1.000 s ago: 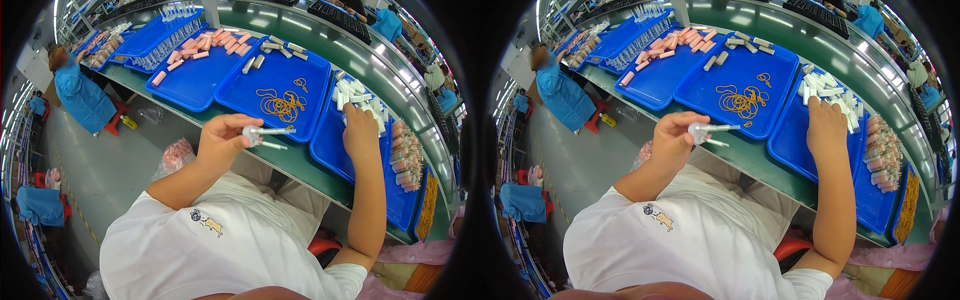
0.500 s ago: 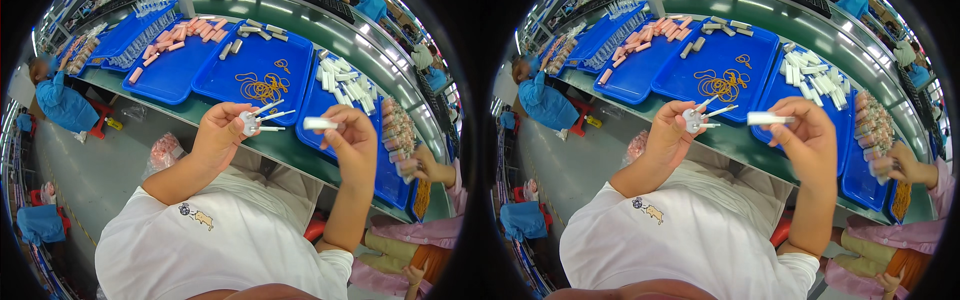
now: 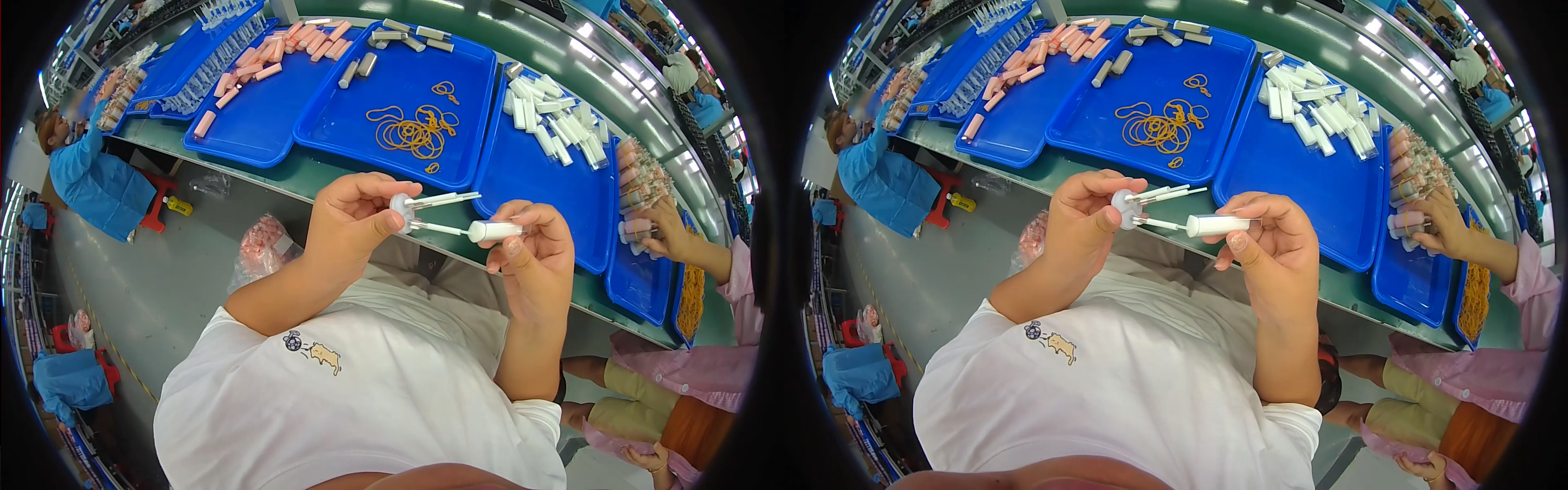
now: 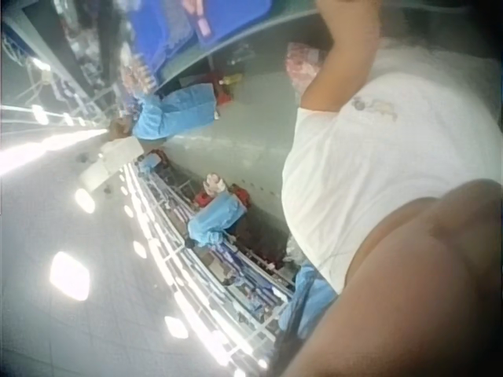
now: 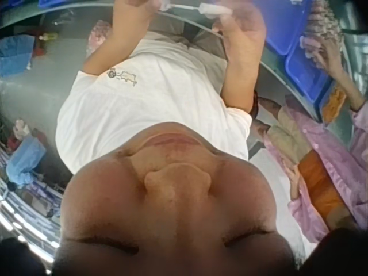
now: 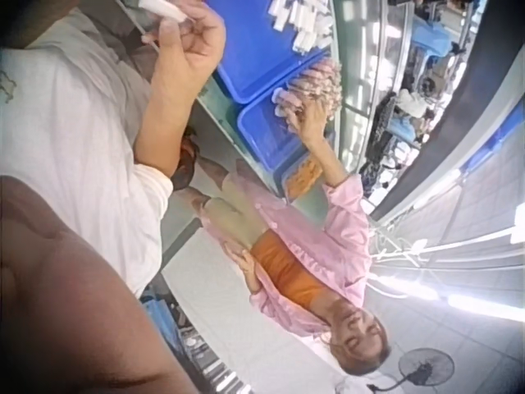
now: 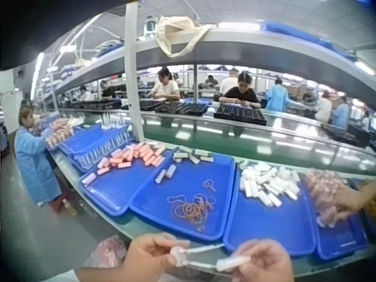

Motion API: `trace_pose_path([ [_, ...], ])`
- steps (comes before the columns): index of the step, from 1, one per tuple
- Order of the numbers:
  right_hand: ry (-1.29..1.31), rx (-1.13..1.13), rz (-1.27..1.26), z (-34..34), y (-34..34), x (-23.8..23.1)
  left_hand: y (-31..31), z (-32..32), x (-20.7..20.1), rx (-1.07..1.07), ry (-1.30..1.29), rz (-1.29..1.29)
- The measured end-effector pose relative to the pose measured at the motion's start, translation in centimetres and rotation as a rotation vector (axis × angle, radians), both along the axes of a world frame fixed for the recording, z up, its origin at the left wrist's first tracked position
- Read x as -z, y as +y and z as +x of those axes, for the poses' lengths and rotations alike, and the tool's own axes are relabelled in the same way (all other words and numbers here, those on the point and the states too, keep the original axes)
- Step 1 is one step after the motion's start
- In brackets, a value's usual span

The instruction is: Assembling small plastic components and bundling them with rubber bands on a factory production line.

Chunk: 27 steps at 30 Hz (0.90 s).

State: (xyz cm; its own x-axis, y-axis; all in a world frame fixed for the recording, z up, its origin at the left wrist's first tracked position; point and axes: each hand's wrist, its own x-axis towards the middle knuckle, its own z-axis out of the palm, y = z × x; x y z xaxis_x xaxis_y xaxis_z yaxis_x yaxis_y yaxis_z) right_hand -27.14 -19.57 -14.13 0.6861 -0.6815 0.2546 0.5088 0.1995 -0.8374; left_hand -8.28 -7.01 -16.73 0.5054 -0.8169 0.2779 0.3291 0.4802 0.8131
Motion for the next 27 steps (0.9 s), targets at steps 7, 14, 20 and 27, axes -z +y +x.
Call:
trace_pose_path([
  [7, 0.027, 0.026, -0.127, -0.9, 0.0, 0.1, 0.1, 0.2, -0.4, 0.007, -0.063, 0.014],
  [14, 0.056, 0.068, -0.17, -1.3, 0.3, 0.0, 0.2, 0.5, -0.1, 0.02, -0.136, 0.054],
  [20, 0.121, 0.165, -0.323, -1.8, 0.7, 0.2, 0.2, 0.6, 0.1, 0.019, -0.181, 0.054],
  [27, 0.123, 0.127, -0.295, -2.2, 1.3, 0.3, 0.2, 0.5, -0.2, 0.04, -0.142, 0.102],
])
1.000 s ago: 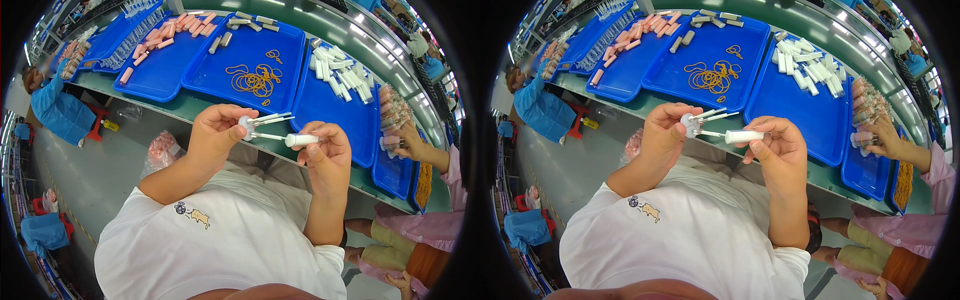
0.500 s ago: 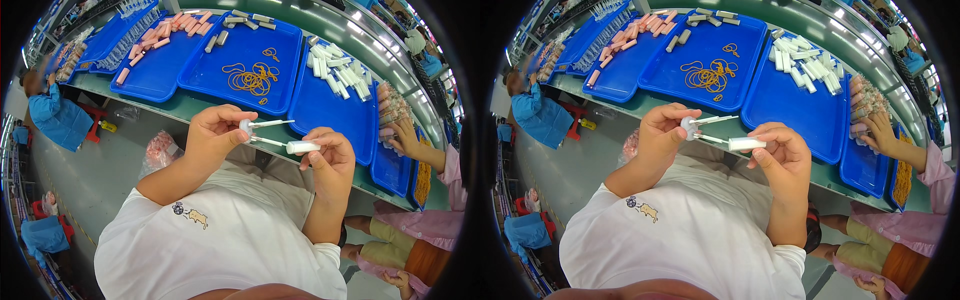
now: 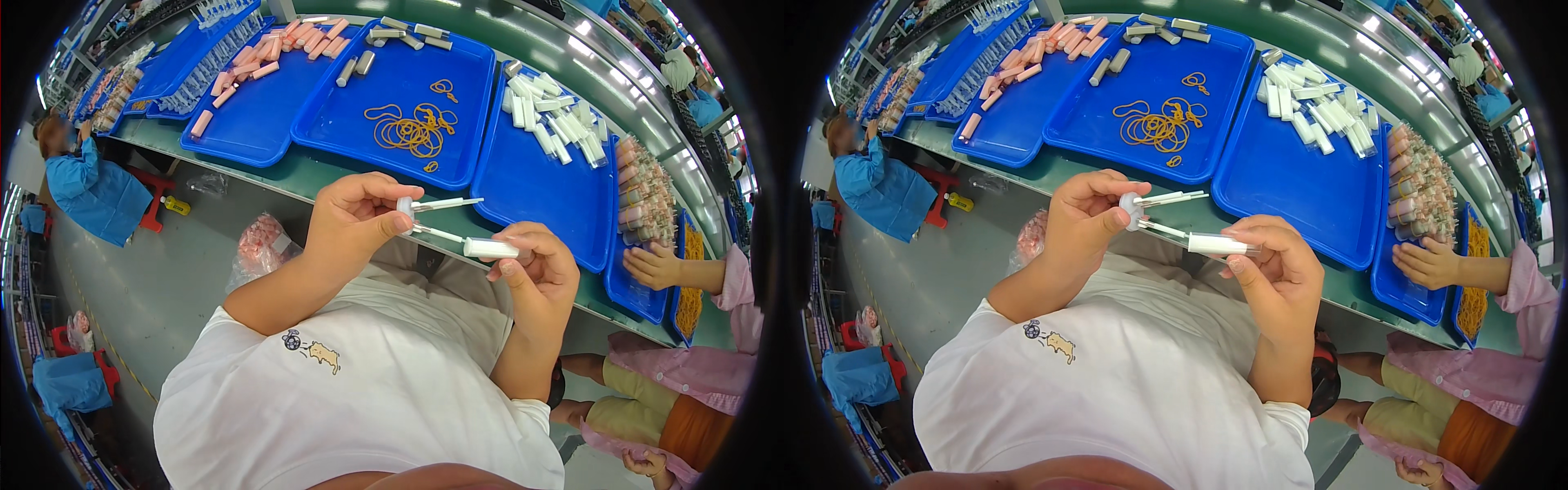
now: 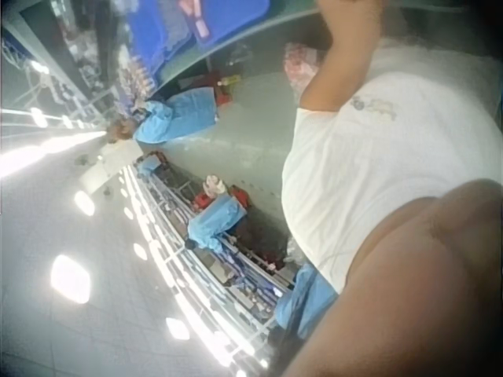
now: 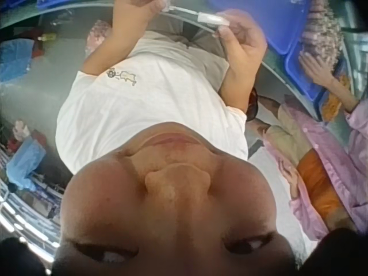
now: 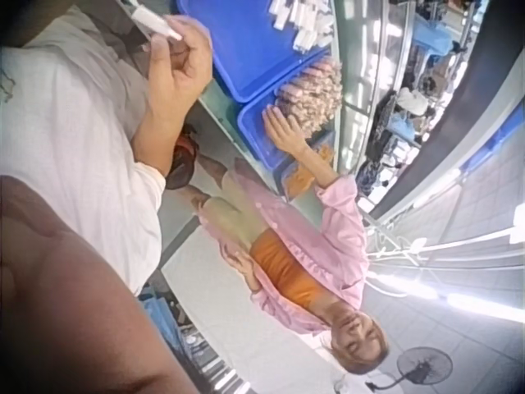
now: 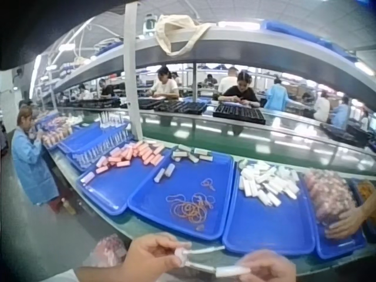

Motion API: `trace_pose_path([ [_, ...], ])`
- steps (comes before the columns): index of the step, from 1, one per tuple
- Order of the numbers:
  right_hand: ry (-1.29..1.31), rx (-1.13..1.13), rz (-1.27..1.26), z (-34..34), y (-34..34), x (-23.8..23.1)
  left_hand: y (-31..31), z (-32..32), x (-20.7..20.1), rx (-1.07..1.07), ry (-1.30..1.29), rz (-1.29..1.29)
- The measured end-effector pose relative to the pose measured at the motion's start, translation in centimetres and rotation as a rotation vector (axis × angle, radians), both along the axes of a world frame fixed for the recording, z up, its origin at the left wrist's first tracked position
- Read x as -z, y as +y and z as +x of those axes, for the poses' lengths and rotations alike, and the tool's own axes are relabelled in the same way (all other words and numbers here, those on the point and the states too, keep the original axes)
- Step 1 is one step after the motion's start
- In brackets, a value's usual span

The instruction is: Assembling small plastic components and bundling them with rubber bands on a factory production line.

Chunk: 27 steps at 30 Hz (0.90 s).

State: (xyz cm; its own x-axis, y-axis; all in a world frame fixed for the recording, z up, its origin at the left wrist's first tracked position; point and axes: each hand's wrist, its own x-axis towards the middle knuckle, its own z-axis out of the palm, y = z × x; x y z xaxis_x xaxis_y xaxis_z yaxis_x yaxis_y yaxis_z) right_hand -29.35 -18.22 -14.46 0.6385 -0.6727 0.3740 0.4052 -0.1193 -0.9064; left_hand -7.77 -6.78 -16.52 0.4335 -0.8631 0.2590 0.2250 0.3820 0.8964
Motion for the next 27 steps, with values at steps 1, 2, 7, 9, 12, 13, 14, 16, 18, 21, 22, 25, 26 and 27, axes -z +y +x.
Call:
trace_pose_path([
  [1, 0.051, 0.03, 0.004, 0.0, 0.1, -0.1, -0.1, -0.3, -0.2, 0.001, 0.01, -0.009],
  [2, 0.103, 0.061, 0.009, 0.0, 0.2, -0.1, -0.1, -0.5, -0.4, 0.002, 0.02, -0.018],
  [7, 0.108, 0.176, -0.468, 0.1, -0.8, 0.4, 0.0, -0.4, -0.4, 0.007, 0.016, 0.005],
  [9, 0.091, 0.213, -0.619, 0.1, -0.8, 0.5, 0.1, -0.4, -0.1, 0.024, 0.035, 0.028],
  [12, 0.138, 0.328, -0.646, 0.1, -0.4, 0.1, -0.1, -0.6, 0.1, 0.027, 0.117, 0.021],
  [13, 0.172, 0.294, -0.594, -0.2, -0.1, 0.0, -0.1, -0.7, 0.2, 0.02, 0.123, 0.039],
  [14, 0.207, 0.26, -0.542, -0.4, 0.1, 0.0, -0.1, -0.7, 0.2, 0.014, 0.13, 0.057],
  [16, 0.13, 0.265, -0.607, 0.1, -0.6, 0.5, -0.2, -0.8, 0.2, 0.026, 0.129, 0.068],
  [18, 0.055, 0.267, -0.67, -0.1, -0.6, 0.3, -0.2, -0.9, 0.2, 0.037, 0.13, 0.081],
  [21, 0.249, 0.299, -0.733, -0.3, -0.4, -0.7, -0.2, -1.0, 0.1, 0.033, 0.119, 0.067],
  [22, 0.248, 0.287, -0.745, -0.2, -0.5, -0.6, -0.3, -1.1, -0.1, 0.034, 0.111, 0.092],
  [25, 0.158, 0.236, -0.675, -0.1, -1.0, 0.5, -0.5, -0.9, -0.1, 0.076, 0.138, 0.136],
  [26, 0.069, 0.198, -0.595, -0.1, -1.1, 0.9, -0.6, -0.9, -0.1, 0.117, 0.173, 0.153],
  [27, 0.07, 0.197, -0.594, -0.2, -1.0, 0.9, -0.5, -0.9, 0.0, 0.117, 0.174, 0.155],
])
